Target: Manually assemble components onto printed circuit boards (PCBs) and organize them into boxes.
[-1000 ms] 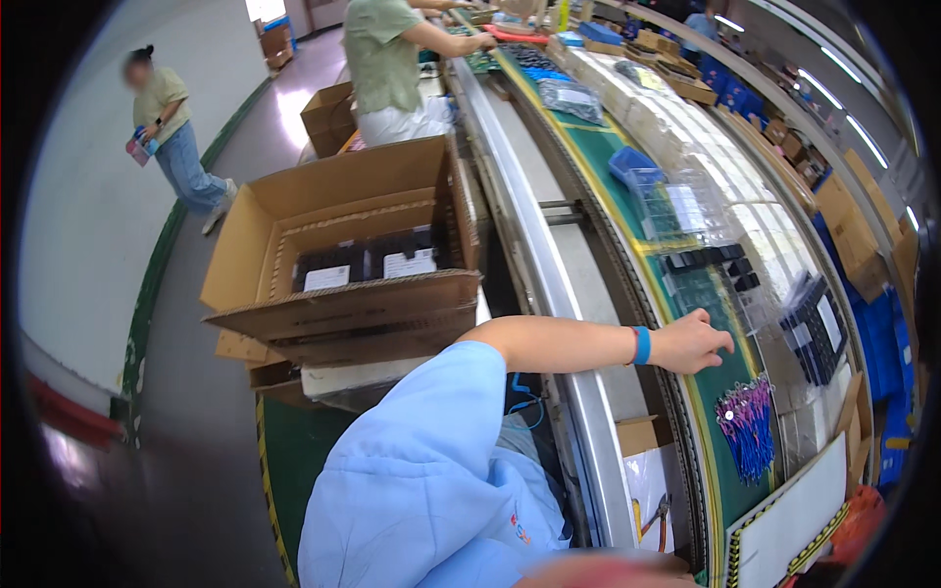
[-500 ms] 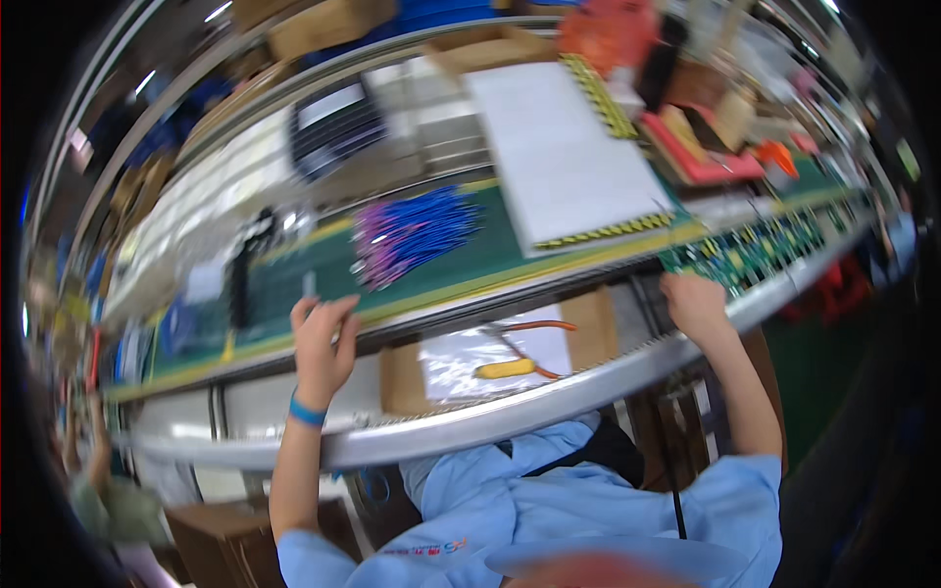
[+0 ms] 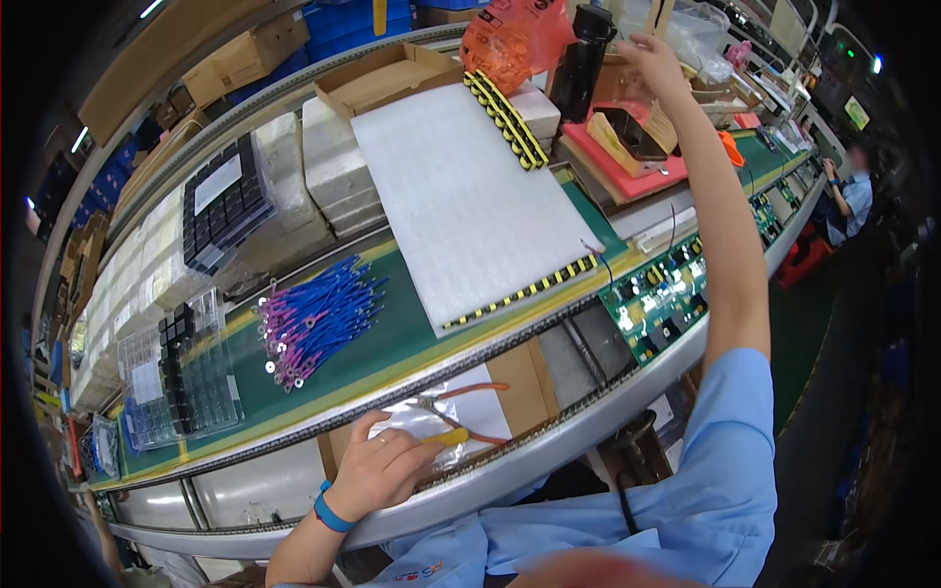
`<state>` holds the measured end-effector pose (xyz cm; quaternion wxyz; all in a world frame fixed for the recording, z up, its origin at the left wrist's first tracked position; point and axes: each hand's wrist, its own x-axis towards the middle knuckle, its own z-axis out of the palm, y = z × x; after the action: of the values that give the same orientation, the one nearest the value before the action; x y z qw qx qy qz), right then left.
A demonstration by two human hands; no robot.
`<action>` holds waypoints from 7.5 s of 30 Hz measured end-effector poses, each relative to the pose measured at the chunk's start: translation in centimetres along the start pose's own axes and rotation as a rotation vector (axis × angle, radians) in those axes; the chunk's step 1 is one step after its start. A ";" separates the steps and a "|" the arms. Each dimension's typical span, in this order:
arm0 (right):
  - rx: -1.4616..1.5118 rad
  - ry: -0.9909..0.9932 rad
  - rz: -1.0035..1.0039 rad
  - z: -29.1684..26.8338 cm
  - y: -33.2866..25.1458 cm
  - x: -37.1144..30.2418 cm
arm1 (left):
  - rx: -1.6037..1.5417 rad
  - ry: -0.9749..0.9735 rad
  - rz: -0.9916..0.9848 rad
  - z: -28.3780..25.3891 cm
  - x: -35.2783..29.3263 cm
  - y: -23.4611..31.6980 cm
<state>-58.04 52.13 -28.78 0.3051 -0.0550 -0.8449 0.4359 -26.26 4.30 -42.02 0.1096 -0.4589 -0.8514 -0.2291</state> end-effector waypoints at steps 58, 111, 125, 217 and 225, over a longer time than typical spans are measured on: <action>0.641 1.945 -0.247 -61.6 0.3 -61.7 | -0.040 0.108 -0.188 2.9 -4.0 -0.6; -0.407 1.791 0.432 -72.8 7.7 -58.4 | -0.085 0.039 -0.230 3.3 -4.1 -0.8; -0.624 1.488 0.693 -68.1 18.0 -60.4 | -0.097 -0.003 -0.323 3.2 -4.5 -1.0; 0.125 -1.002 -0.758 13.0 -8.1 -39.2 | -0.355 -0.359 -0.342 1.2 -5.3 -4.6; -0.016 -0.990 -0.769 13.4 -7.4 -41.1 | -0.330 -0.375 -0.369 1.1 -5.4 -4.3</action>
<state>-31.11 23.47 -48.13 0.0122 0.4590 -0.8487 0.2624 -26.86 -1.12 -46.41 -0.1688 -0.3427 -0.8769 -0.2918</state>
